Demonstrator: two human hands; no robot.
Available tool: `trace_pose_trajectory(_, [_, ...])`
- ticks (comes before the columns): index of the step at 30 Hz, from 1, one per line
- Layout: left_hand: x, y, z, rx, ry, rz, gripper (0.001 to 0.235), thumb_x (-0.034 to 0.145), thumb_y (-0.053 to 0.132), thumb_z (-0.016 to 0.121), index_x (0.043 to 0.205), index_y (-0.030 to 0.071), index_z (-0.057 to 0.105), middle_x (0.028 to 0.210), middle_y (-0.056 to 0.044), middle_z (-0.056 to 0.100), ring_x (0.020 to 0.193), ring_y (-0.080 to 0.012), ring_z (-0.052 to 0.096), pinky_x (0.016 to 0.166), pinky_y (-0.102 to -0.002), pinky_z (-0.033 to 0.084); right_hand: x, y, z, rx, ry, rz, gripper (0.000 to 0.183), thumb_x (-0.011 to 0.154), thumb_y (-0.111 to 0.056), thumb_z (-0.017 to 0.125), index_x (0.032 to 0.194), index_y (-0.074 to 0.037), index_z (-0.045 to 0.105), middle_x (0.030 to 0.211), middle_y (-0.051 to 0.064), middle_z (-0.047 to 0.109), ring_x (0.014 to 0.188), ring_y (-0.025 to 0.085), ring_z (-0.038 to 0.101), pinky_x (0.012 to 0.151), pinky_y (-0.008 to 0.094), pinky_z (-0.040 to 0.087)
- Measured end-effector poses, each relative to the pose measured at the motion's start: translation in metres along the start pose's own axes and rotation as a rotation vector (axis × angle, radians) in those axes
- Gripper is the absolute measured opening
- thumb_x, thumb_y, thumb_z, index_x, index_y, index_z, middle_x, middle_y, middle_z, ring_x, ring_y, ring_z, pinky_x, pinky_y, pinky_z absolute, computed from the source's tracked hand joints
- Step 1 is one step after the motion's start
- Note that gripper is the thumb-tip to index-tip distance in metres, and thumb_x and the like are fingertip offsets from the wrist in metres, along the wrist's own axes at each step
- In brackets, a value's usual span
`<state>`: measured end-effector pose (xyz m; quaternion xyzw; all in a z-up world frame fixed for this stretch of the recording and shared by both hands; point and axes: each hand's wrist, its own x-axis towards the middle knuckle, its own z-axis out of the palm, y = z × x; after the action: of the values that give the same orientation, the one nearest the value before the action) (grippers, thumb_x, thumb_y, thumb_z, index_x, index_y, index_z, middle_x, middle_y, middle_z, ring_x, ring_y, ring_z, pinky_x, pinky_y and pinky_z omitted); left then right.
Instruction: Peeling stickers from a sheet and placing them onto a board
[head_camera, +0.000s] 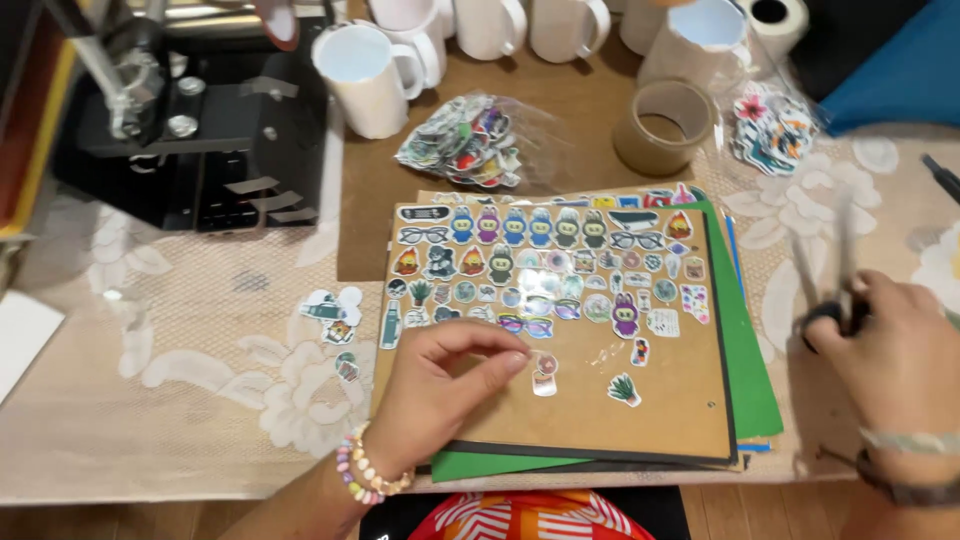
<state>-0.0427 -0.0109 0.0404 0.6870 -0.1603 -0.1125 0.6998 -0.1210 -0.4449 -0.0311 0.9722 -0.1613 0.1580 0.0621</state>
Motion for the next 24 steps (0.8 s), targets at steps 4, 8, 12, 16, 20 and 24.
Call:
trace_pose_trajectory(4, [-0.008, 0.006, 0.011, -0.126, -0.011, 0.006, 0.009, 0.085, 0.006, 0.076, 0.094, 0.002, 0.077, 0.09, -0.01, 0.08, 0.082, -0.0128, 0.075, 0.078, -0.024, 0.062, -0.029, -0.078, -0.058, 0.924, 0.104, 0.032, 0.061, 0.086, 0.017, 0.073, 0.145, 0.018, 0.055, 0.131, 0.025, 0.042, 0.109, 0.032, 0.057, 0.105, 0.039, 0.05])
trace_pose_trajectory(8, [-0.013, 0.008, 0.023, -0.272, -0.004, -0.018, 0.012, 0.086, 0.006, 0.076, 0.097, 0.003, 0.077, 0.097, -0.012, 0.08, 0.089, -0.0131, 0.075, 0.084, -0.024, 0.062, -0.064, -0.141, -0.085, 1.109, -0.071, -0.287, 0.042, 0.062, -0.028, 0.089, 0.088, -0.007, 0.063, 0.086, 0.005, 0.068, 0.065, 0.011, 0.06, 0.064, 0.022, 0.051])
trace_pose_trajectory(12, [-0.015, 0.011, 0.029, -0.344, 0.018, -0.038, 0.011, 0.086, 0.003, 0.075, 0.097, 0.001, 0.076, 0.098, -0.013, 0.079, 0.092, -0.0151, 0.075, 0.089, -0.026, 0.063, -0.073, -0.163, -0.088, 1.225, -0.451, -0.332, 0.032, 0.065, -0.035, 0.096, 0.076, -0.015, 0.073, 0.076, -0.005, 0.075, 0.056, 0.006, 0.06, 0.052, 0.018, 0.048])
trace_pose_trajectory(16, [-0.016, 0.002, 0.035, -0.406, 0.042, -0.164, 0.015, 0.084, 0.005, 0.077, 0.098, 0.0, 0.077, 0.096, -0.014, 0.08, 0.085, -0.0129, 0.075, 0.074, -0.024, 0.064, -0.075, -0.174, -0.081, 1.251, -0.479, -0.308, 0.029, 0.065, -0.034, 0.095, 0.079, -0.016, 0.078, 0.075, -0.005, 0.074, 0.05, 0.004, 0.063, 0.044, 0.017, 0.051])
trace_pose_trajectory(20, [-0.014, -0.002, 0.037, -0.478, 0.026, -0.131, 0.015, 0.087, 0.003, 0.074, 0.101, -0.003, 0.073, 0.092, -0.016, 0.078, 0.083, -0.0195, 0.076, 0.072, -0.028, 0.065, -0.075, -0.183, -0.075, 1.221, -0.375, -0.305, 0.025, 0.064, -0.032, 0.093, 0.074, -0.016, 0.076, 0.064, -0.006, 0.071, 0.046, 0.004, 0.051, 0.041, 0.019, 0.038])
trace_pose_trajectory(24, [-0.013, -0.004, 0.038, -0.527, 0.037, -0.132, 0.015, 0.087, 0.002, 0.074, 0.1, -0.005, 0.071, 0.093, -0.019, 0.077, 0.085, -0.0241, 0.077, 0.069, -0.03, 0.066, -0.072, -0.188, -0.078, 1.209, -0.33, -0.325, 0.024, 0.068, -0.033, 0.09, 0.072, -0.017, 0.072, 0.06, -0.007, 0.066, 0.046, 0.004, 0.053, 0.043, 0.018, 0.039])
